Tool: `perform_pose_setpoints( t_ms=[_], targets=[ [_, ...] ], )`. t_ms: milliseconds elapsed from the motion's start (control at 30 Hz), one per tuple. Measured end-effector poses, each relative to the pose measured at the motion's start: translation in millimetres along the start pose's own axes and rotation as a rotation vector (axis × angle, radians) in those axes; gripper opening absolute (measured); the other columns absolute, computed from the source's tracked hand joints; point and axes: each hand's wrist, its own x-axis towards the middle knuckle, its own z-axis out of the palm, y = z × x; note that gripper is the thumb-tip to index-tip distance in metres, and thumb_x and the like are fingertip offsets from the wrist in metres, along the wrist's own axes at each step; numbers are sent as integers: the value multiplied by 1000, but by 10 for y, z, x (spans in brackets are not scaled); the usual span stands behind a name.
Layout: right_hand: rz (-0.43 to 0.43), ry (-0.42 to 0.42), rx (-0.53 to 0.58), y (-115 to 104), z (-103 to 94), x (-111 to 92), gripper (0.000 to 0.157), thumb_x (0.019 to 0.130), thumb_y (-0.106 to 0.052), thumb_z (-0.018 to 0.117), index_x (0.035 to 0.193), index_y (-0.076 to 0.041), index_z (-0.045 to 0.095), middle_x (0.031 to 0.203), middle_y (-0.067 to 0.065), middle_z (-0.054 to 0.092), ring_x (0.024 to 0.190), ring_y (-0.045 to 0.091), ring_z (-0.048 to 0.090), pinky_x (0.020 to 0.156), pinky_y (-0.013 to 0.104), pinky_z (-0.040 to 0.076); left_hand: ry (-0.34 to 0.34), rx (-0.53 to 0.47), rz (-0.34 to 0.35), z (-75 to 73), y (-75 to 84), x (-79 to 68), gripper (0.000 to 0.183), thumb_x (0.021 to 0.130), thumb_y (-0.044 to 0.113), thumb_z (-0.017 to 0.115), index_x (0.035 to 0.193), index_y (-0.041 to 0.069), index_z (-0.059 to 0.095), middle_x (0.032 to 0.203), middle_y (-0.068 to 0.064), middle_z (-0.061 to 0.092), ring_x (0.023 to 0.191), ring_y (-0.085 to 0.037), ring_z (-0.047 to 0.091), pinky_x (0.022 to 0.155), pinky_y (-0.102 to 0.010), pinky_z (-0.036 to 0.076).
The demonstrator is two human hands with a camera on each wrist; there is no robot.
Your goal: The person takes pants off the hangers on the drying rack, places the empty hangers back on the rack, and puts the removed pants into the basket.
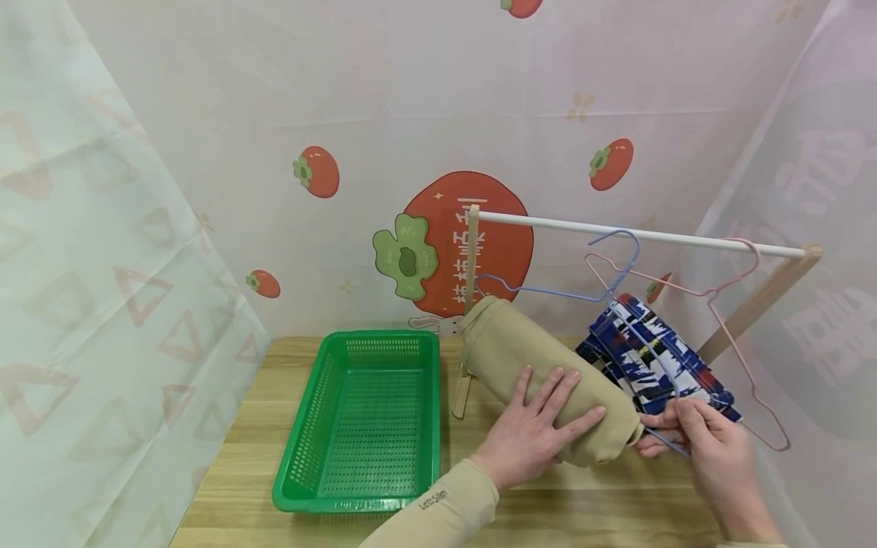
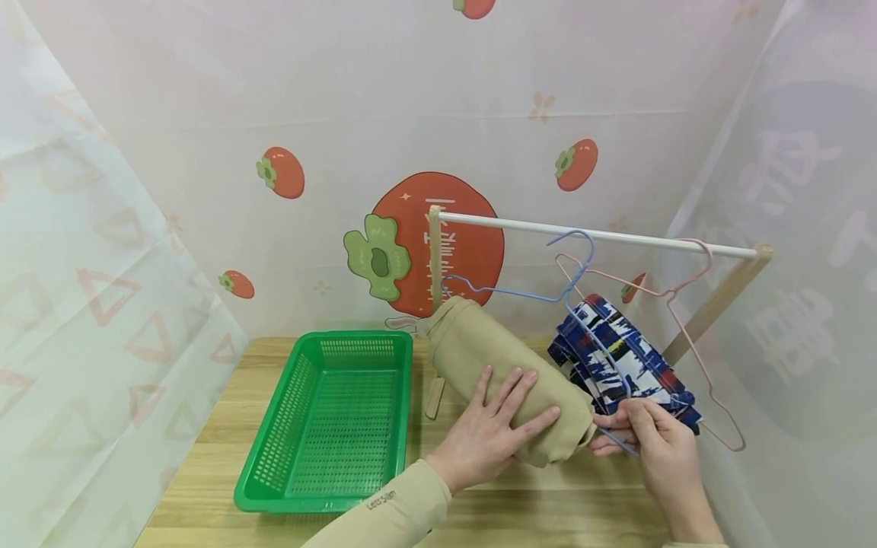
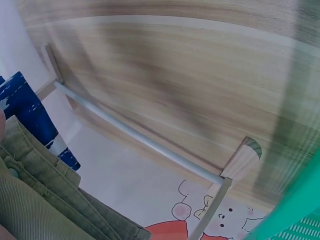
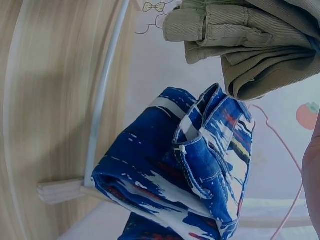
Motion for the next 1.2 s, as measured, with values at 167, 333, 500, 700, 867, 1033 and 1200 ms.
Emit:
perform_pose_setpoints(
  t_ms=[167, 333, 500, 700, 867, 1033, 1200],
  targets=[
    [-13, -19, 47, 41, 8, -4, 37, 109, 3, 30, 95, 9, 64, 89, 18, 77, 66, 29, 76, 53, 42, 58, 123, 17, 14, 65, 16, 6, 90, 86, 42, 77, 162, 34, 28, 166, -27, 14, 155, -45, 13, 118, -72, 16],
    [0, -23, 83, 50, 20, -13, 37, 110, 2, 31, 96, 8, 65, 89, 19, 77, 67, 30, 76, 54, 42, 58, 143, 34, 15, 65, 22, 44, 86, 87, 32, 72, 161, 35, 28, 163, -30, 18, 153, -48, 16, 117, -74, 17],
    [-3, -30, 115, 44, 23, -17, 38, 110, 2, 30, 97, 9, 64, 90, 19, 77, 69, 29, 76, 55, 41, 58, 147, 30, 41, -12, -17, 74, 85, 86, 51, 72, 160, 34, 33, 163, -26, 23, 153, -48, 17, 117, -74, 18],
    [-5, -11, 100, 29, 25, -35, 37, 110, 1, 30, 94, 11, 62, 90, 18, 78, 68, 29, 76, 53, 41, 58, 249, 31, 147, -141, -110, 93, 75, 92, 63, 56, 155, 24, 45, 162, -14, 37, 151, -44, 28, 115, -72, 25],
    [-1, -13, 98, 28, 32, -48, 36, 110, 1, 30, 94, 10, 61, 90, 19, 77, 68, 29, 76, 54, 42, 58, 364, 74, 214, -196, -188, 136, 56, 100, 50, 49, 147, 20, 55, 153, -10, 51, 144, -39, 43, 113, -68, 34],
    [0, -15, 109, 26, 35, -52, 35, 110, 2, 30, 96, 12, 61, 89, 19, 77, 69, 29, 76, 54, 42, 58, 393, 82, 246, -233, -252, 166, 45, 105, 35, 43, 144, 17, 58, 148, -8, 57, 139, -35, 51, 112, -62, 40],
    [2, -6, 108, 24, 41, -53, 36, 110, 2, 31, 96, 9, 63, 87, 16, 77, 69, 27, 77, 54, 41, 58, 379, 114, 269, -274, -302, 182, 40, 109, 20, 38, 144, 20, 58, 148, -5, 58, 138, -32, 53, 111, -56, 44]
  ],
)
